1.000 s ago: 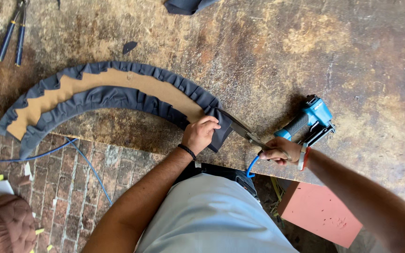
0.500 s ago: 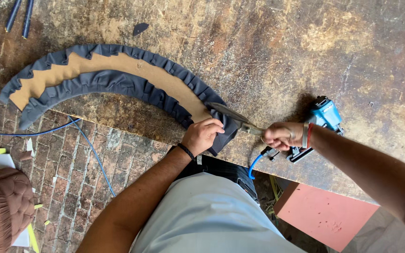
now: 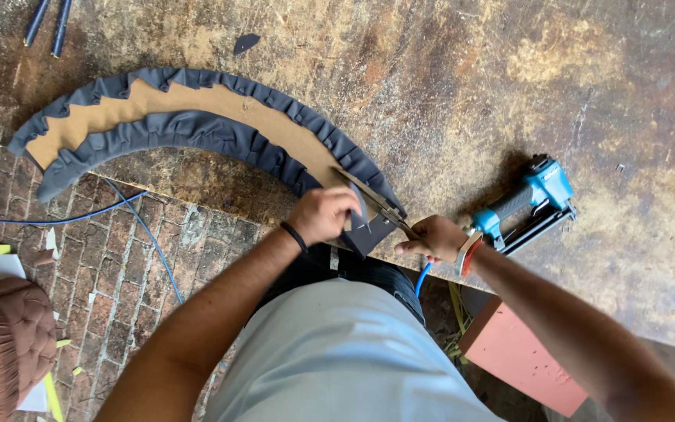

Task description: The person wraps dark fabric around a curved wooden frame, repeatedly folding and smoothing the material. They use a pneumatic staple gun to secure the fabric to the wood and trim excess material with scissors.

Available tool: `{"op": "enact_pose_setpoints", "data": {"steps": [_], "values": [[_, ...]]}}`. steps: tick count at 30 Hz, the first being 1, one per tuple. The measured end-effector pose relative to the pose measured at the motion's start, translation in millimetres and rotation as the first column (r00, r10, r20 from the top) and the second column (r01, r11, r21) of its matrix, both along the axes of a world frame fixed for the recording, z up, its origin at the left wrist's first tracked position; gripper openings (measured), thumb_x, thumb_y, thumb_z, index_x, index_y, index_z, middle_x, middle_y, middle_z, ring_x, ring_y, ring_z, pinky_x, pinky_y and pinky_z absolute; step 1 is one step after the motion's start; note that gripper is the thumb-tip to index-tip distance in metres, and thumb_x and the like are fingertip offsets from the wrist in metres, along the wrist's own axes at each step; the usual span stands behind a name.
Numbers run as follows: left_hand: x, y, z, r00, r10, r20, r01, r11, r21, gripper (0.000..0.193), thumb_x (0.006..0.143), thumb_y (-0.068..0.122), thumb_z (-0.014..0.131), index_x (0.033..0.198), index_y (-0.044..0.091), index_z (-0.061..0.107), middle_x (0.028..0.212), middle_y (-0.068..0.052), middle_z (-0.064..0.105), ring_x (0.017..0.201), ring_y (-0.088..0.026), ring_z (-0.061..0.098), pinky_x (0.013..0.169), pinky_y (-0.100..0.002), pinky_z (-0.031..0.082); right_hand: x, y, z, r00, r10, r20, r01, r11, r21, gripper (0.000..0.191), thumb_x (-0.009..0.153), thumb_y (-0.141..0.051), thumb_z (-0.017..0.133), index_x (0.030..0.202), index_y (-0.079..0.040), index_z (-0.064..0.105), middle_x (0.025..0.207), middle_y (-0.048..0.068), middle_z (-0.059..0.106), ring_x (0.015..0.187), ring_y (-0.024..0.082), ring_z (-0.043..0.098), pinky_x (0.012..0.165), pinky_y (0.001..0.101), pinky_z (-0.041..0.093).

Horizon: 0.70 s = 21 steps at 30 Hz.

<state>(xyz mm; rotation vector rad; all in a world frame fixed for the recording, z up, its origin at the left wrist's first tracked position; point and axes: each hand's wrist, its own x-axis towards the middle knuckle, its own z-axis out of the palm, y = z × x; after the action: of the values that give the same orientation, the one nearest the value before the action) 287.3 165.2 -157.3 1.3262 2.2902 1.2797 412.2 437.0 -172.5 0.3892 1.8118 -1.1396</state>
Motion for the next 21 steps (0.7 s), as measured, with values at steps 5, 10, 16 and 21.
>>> {"op": "enact_pose_setpoints", "data": {"steps": [5,10,16,21], "values": [[-63.6,-20.3,18.7,0.843,0.51,0.17,-0.524,0.85,0.05,0.04,0.088,-0.004,0.065,0.125,0.01,0.061,0.123,-0.013,0.061,0.099,-0.027,0.071,0.073,-0.033,0.065,58.6,-32.0,23.9,0.947,0.047,-0.319,0.062,0.944,0.323,0.051,0.086,-0.059,0.073,0.074,-0.009,0.072,0.052,0.003,0.061,0.047,0.014,0.059,0.051,0.0337,0.047],[-33.5,-22.9,22.4,0.968,-0.195,-0.156,0.126,0.921,-0.37,0.042,0.078,0.025,0.082,0.116,0.012,0.07,0.116,-0.012,0.067,0.108,-0.033,0.064,0.09,-0.047,0.054,130.2,-70.8,32.7,0.847,-0.476,-0.235,0.527,0.81,0.258,0.051,0.082,-0.058,0.073,0.074,-0.008,0.068,0.054,0.008,0.061,0.049,0.02,0.061,0.053,0.0417,0.051],[46.2,15.5,-14.4,0.626,-0.769,-0.132,0.597,0.581,-0.553,0.01,0.086,0.029,0.079,0.087,0.019,0.079,0.095,-0.004,0.069,0.105,-0.027,0.066,0.088,-0.045,0.053,217.6,-123.9,43.9,0.864,-0.257,-0.432,0.487,0.641,0.593,0.056,0.08,-0.06,0.077,0.08,-0.005,0.065,0.076,0.011,0.064,0.072,0.032,0.065,0.067,0.0438,0.054],[17.8,25.8,-30.4,0.771,-0.618,0.155,0.622,0.678,-0.391,0.014,0.08,0.026,0.08,0.089,0.015,0.08,0.09,-0.007,0.074,0.09,-0.029,0.071,0.081,-0.042,0.056,252.1,-167.0,57.1,0.815,-0.105,-0.57,0.533,0.521,0.667,0.059,0.066,-0.057,0.082,0.095,-0.008,0.065,0.091,0.009,0.065,0.091,0.032,0.067,0.077,0.0432,0.056]]}}
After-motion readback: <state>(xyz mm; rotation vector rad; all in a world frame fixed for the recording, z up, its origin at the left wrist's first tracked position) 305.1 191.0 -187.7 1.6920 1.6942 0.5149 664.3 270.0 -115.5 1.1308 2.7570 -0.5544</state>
